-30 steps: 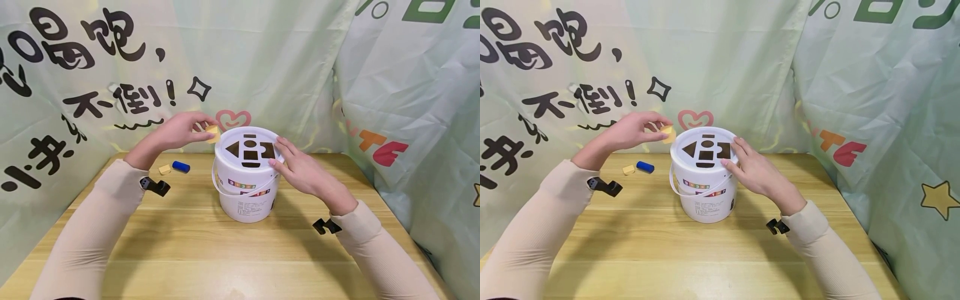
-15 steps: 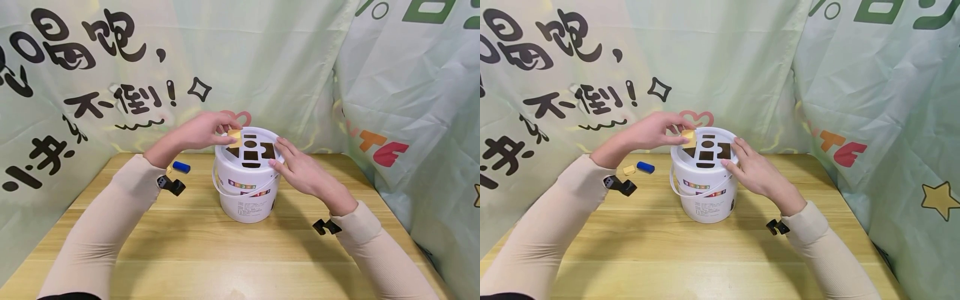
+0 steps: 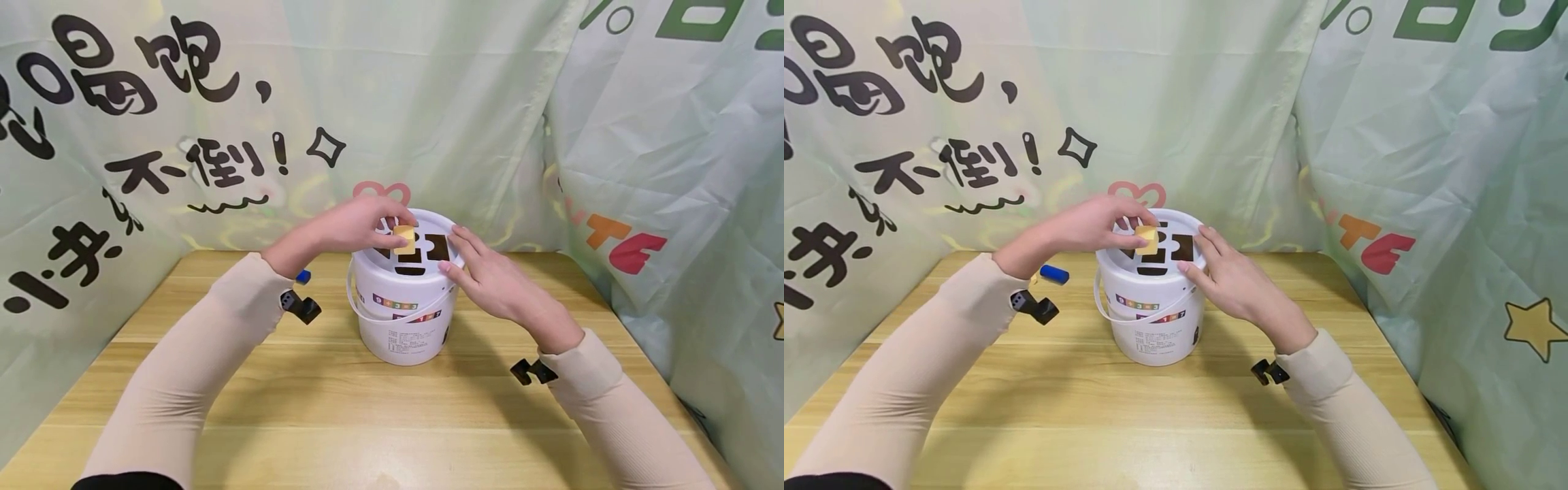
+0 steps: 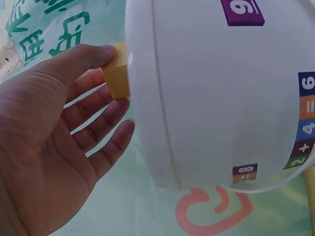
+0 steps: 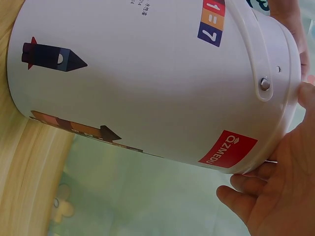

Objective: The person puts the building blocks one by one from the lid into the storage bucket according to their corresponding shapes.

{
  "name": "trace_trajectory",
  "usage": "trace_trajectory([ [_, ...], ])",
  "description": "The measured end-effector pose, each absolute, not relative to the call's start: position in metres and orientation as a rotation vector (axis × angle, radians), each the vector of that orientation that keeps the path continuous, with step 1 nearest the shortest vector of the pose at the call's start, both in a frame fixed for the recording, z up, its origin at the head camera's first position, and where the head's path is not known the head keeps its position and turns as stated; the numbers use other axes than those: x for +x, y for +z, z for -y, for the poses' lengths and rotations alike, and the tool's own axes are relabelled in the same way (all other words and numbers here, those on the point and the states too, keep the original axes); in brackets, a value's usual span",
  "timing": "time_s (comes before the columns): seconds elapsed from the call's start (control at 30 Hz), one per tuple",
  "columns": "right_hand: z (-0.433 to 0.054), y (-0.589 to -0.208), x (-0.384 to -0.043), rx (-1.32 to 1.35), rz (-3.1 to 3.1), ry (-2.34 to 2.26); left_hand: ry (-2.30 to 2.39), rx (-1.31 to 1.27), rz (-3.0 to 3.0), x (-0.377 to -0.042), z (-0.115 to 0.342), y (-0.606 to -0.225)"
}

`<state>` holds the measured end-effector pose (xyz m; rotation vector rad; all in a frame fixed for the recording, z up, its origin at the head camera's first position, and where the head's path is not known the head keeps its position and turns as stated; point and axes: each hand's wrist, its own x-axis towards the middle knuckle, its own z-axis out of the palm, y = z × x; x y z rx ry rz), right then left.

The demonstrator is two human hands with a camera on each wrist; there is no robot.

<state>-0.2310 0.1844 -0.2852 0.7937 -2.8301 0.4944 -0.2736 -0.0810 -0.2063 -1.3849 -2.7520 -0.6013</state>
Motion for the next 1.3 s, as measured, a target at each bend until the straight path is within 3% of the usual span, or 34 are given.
trace_trajectory([
  [0.93, -0.184, -0.285, -0.231, 0.793, 2.830, 0.491, -0.478, -1.431, 2.785, -0.278, 0.068, -0.220],
  [1.3, -0.184, -0.285, -0.231, 0.798, 2.823, 0.502, -0.633, -1.303, 2.800, -0.282, 0.088, -0.224],
])
